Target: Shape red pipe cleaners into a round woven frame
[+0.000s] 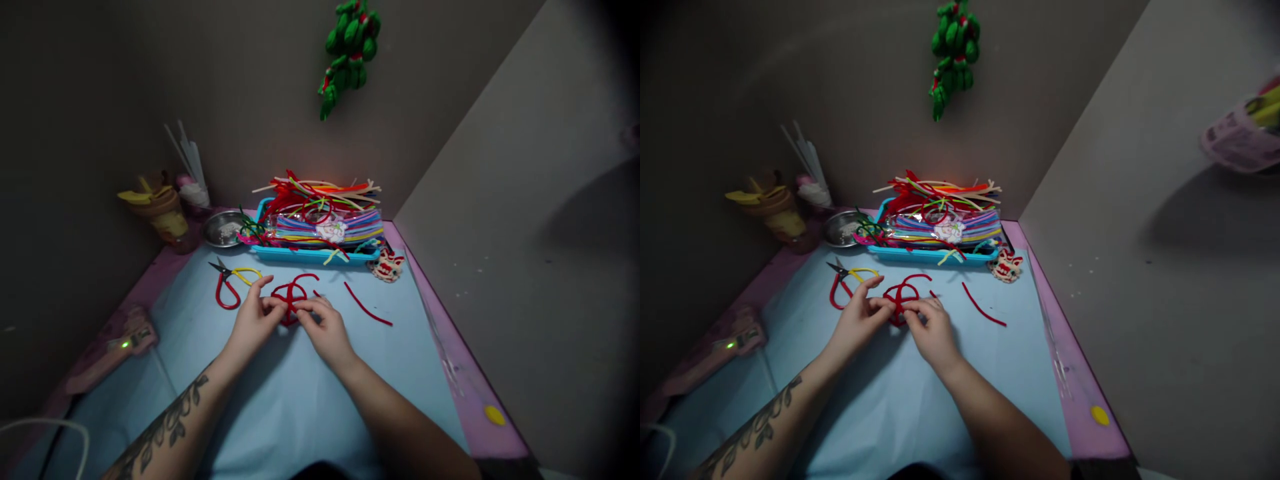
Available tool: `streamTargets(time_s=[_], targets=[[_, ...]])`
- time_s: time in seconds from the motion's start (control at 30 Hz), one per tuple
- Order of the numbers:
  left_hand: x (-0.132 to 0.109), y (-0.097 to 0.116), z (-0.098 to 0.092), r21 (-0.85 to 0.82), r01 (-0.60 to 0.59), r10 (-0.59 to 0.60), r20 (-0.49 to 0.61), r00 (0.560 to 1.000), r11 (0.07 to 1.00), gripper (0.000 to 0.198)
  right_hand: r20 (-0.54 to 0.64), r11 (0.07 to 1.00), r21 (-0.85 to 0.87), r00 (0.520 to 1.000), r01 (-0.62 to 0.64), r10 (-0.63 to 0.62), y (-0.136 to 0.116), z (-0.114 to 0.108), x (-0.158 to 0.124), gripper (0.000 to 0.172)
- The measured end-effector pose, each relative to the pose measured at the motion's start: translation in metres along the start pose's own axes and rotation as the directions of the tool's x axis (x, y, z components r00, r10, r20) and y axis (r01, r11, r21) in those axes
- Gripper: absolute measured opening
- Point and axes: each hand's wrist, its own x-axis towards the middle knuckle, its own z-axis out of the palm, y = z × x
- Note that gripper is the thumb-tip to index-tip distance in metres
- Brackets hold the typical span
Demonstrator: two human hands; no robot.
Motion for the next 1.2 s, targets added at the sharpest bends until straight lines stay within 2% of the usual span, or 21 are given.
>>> streamTargets(time_s=[0.3,0.53,0.87,1.07,1.2], targets=[[-0.001,-0.005,0.003,-0.021,-0.009,0.01,0.053,0.999,1.0,0.063,-0.007,0.958,-0.264,0.993,0.111,-0.117,-0.007,0.001,-0.003,0.012],[-0.006,-0.005,0.006,0.054,-0.067,0.064,0.066,0.996,0.996,0.058,0.01,0.932,-0.326,0.986,0.16,-0.165,-0.007,0.001,-0.003,0.016],[-0.006,-0.006,0.006,0.149,-0.147,0.144,0.034,0.989,0.978,0.055,-0.057,0.994,-0.107,0.997,0.036,-0.042,-0.006,0.005,-0.002,0.012],[-0.01,-0.005,0.005,0.283,-0.196,0.181,0.078,0.98,0.939,0.053,-0.054,0.997,-0.005,0.996,-0.076,0.076,-0.005,0.005,-0.001,0.012],[-0.01,-0.005,0.004,0.329,-0.216,0.193,0.103,0.976,0.919,0.053,-0.05,0.993,0.033,0.992,-0.111,0.113,-0.005,0.005,0.0,0.012]])
